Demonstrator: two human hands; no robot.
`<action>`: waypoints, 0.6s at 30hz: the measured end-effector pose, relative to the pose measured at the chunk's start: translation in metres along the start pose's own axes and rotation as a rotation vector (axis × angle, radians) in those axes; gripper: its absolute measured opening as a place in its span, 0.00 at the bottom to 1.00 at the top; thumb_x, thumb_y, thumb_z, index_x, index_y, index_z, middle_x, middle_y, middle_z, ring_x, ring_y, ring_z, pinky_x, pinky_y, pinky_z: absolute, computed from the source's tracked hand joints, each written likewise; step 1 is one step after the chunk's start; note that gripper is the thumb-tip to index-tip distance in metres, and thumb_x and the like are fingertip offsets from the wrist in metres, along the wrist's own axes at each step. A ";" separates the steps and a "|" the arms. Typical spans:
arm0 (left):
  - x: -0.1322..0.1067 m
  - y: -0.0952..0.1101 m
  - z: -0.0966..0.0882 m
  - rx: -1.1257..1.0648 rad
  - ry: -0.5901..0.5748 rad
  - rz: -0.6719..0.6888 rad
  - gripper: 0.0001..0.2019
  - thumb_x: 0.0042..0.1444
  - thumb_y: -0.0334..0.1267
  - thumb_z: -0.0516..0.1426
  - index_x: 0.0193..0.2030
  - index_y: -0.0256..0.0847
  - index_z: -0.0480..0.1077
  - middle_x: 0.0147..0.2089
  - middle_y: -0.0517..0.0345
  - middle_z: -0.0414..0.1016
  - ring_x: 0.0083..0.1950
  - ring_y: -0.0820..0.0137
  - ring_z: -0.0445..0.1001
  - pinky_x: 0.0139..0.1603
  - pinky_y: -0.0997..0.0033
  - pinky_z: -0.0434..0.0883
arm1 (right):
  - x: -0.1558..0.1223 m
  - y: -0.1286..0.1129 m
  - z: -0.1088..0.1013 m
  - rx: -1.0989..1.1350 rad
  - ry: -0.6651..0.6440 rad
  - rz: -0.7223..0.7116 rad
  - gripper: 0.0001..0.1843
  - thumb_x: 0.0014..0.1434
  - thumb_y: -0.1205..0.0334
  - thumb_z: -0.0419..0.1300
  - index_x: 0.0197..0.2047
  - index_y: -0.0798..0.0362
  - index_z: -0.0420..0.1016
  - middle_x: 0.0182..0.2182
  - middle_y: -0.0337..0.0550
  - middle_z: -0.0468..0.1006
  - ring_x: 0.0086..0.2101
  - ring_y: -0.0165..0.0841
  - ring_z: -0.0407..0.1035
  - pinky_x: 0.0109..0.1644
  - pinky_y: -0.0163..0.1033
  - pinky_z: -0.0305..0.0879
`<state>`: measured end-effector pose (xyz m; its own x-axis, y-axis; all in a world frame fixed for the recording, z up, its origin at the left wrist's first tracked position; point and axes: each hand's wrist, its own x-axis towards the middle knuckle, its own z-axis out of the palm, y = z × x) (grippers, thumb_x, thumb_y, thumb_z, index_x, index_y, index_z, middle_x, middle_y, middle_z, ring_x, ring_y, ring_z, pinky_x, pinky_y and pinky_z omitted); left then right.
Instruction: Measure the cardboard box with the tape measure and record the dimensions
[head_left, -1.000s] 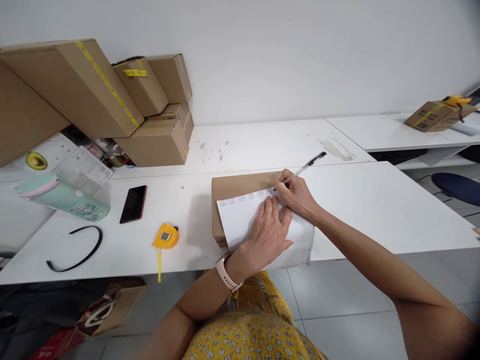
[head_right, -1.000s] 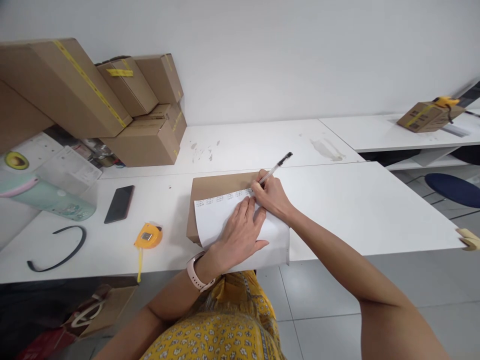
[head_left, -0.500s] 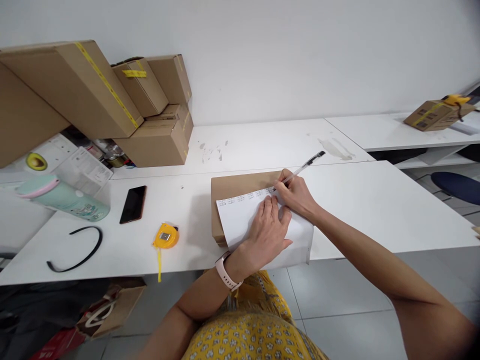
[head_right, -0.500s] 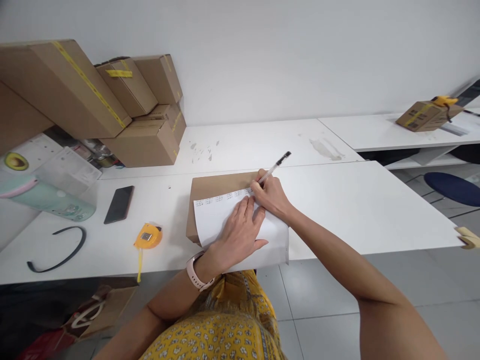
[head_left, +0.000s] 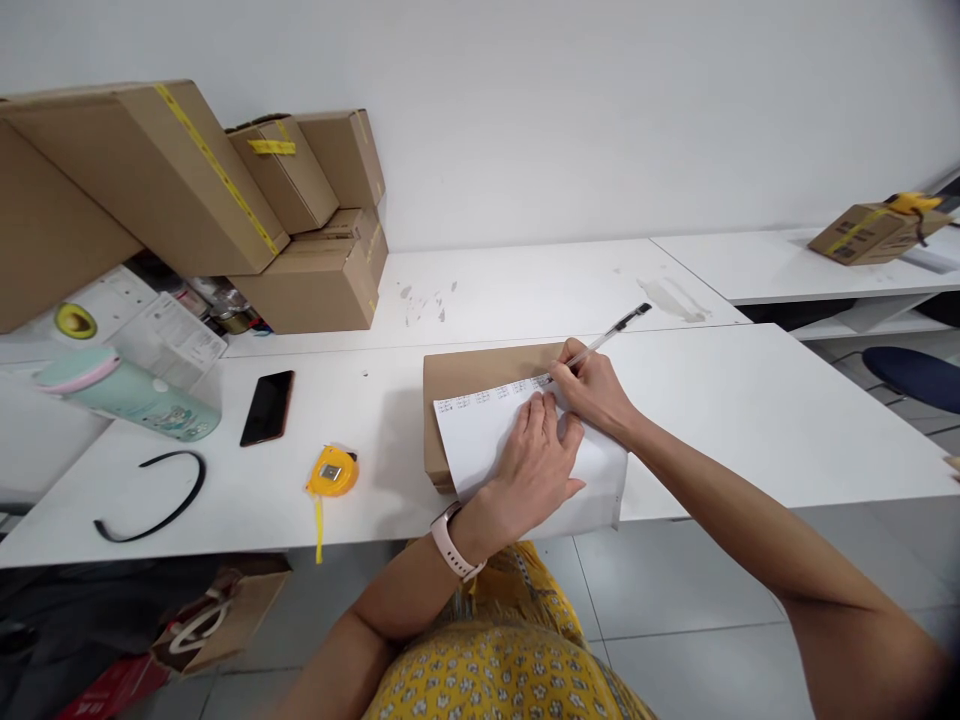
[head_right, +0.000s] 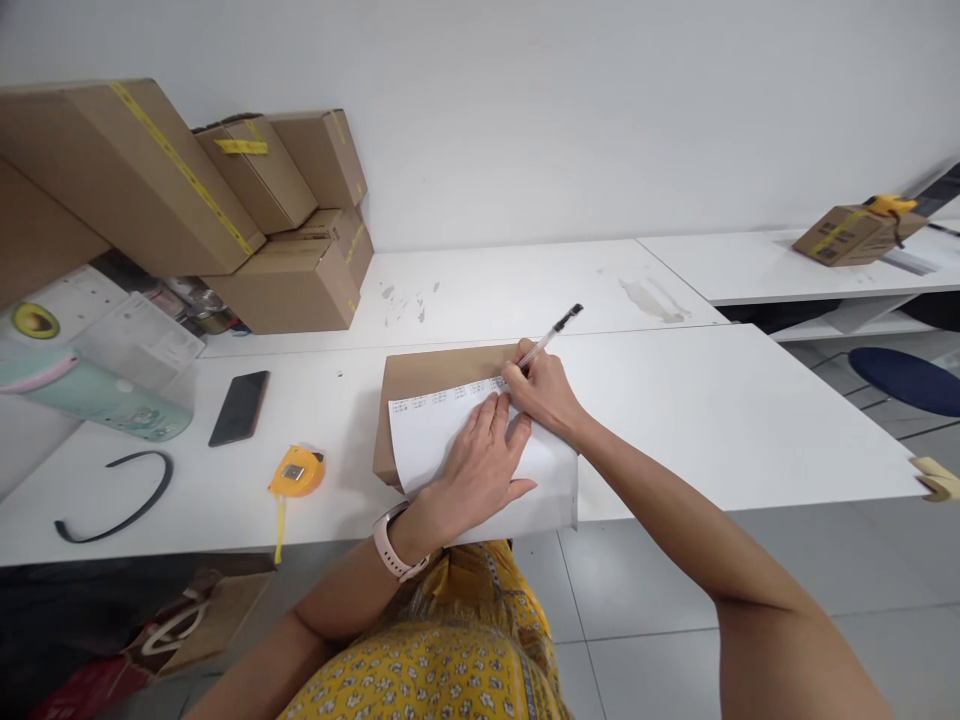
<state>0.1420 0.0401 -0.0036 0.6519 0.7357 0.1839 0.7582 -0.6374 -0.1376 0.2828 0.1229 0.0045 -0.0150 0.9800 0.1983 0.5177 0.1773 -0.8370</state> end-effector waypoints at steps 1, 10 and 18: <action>0.000 0.000 0.000 0.001 0.001 0.002 0.40 0.58 0.57 0.63 0.66 0.26 0.60 0.69 0.21 0.62 0.72 0.42 0.62 0.70 0.50 0.59 | 0.001 0.001 -0.001 -0.005 0.000 -0.001 0.08 0.55 0.63 0.55 0.26 0.49 0.59 0.19 0.31 0.60 0.24 0.29 0.54 0.28 0.38 0.51; 0.003 -0.003 -0.003 -0.016 -0.013 0.018 0.37 0.58 0.57 0.64 0.61 0.27 0.62 0.69 0.19 0.60 0.70 0.41 0.63 0.65 0.51 0.63 | 0.002 0.004 -0.006 -0.005 -0.012 -0.025 0.10 0.57 0.60 0.56 0.27 0.49 0.60 0.19 0.31 0.62 0.24 0.28 0.56 0.29 0.37 0.52; 0.003 -0.003 -0.001 0.005 0.029 0.018 0.36 0.56 0.57 0.65 0.59 0.29 0.63 0.67 0.21 0.64 0.67 0.43 0.66 0.63 0.52 0.63 | 0.002 0.006 -0.004 -0.012 -0.016 -0.032 0.09 0.57 0.62 0.56 0.27 0.49 0.60 0.20 0.31 0.62 0.23 0.28 0.56 0.28 0.37 0.52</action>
<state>0.1419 0.0444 -0.0017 0.6647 0.7170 0.2098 0.7464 -0.6492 -0.1465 0.2892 0.1257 0.0022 -0.0454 0.9752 0.2166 0.5273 0.2076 -0.8239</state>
